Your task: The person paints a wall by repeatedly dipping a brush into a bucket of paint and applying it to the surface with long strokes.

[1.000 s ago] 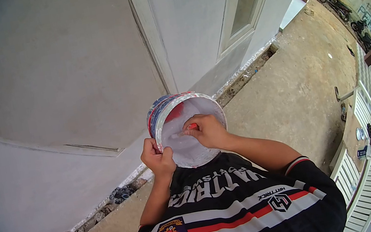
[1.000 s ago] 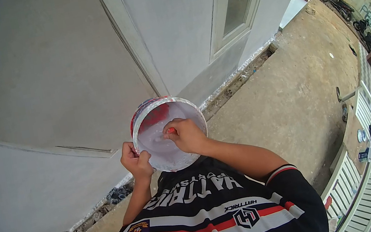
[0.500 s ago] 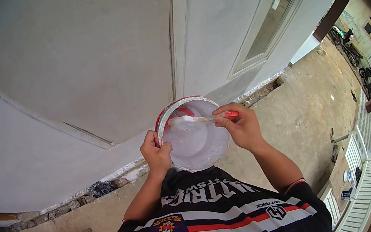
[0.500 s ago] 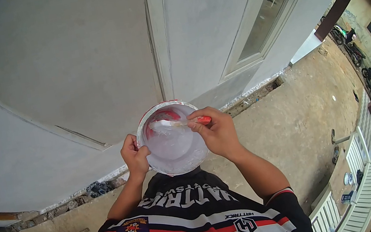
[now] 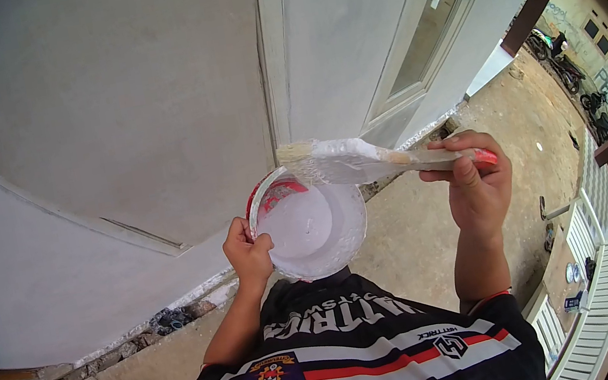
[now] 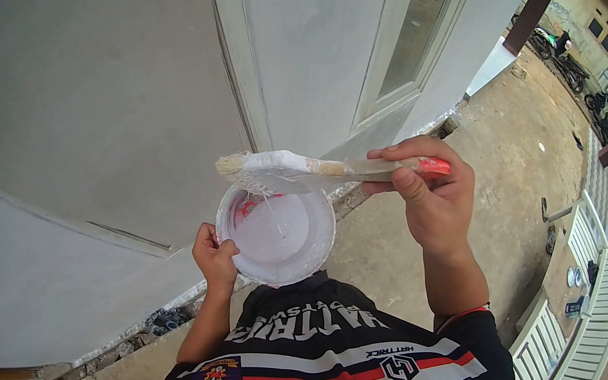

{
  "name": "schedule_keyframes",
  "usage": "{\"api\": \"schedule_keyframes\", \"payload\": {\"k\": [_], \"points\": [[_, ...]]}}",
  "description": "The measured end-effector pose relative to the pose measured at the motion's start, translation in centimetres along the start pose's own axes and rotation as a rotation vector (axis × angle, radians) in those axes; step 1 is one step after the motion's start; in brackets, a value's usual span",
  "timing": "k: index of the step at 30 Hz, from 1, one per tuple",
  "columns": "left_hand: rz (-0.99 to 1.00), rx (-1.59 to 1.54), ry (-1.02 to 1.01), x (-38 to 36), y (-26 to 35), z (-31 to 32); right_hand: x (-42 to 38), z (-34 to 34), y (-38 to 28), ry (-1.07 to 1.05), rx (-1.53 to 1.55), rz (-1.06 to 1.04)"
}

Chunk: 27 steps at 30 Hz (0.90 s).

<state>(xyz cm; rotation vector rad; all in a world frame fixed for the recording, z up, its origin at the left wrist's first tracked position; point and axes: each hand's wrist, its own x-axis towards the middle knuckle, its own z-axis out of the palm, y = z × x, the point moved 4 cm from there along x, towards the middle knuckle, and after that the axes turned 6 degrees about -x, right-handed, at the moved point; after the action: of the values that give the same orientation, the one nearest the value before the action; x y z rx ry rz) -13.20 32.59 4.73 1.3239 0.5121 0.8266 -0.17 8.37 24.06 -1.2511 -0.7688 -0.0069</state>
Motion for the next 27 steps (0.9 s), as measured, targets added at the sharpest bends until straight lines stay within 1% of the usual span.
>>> {"api": "schedule_keyframes", "payload": {"k": [6,12,15,18,21,24,27], "points": [[-0.029,0.032,-0.023,-0.3,-0.6,0.1,0.4,-1.1,-1.6,0.037,0.018,-0.128],[-0.028,0.024,-0.018,-0.6,-0.9,0.4,0.5,-1.7,-2.4,0.061,0.038,-0.191],[-0.048,0.011,-0.021,-0.6,-0.8,0.6,0.8,-2.2,-2.7,0.01,0.041,-0.213],[-0.046,0.034,-0.028,-0.6,-1.2,0.6,0.9,-3.1,-2.8,0.061,0.076,-0.256],[-0.032,0.042,-0.032,-0.5,-1.2,0.6,1.2,-3.6,-3.2,-0.007,0.133,-0.26],[-0.03,0.036,-0.029,-0.4,-1.0,0.7,0.9,-3.5,-2.9,0.015,0.139,-0.21],[-0.038,0.037,-0.019,-0.4,-1.3,0.5,-0.8,-2.9,0.4,0.077,0.092,-0.037]]}}
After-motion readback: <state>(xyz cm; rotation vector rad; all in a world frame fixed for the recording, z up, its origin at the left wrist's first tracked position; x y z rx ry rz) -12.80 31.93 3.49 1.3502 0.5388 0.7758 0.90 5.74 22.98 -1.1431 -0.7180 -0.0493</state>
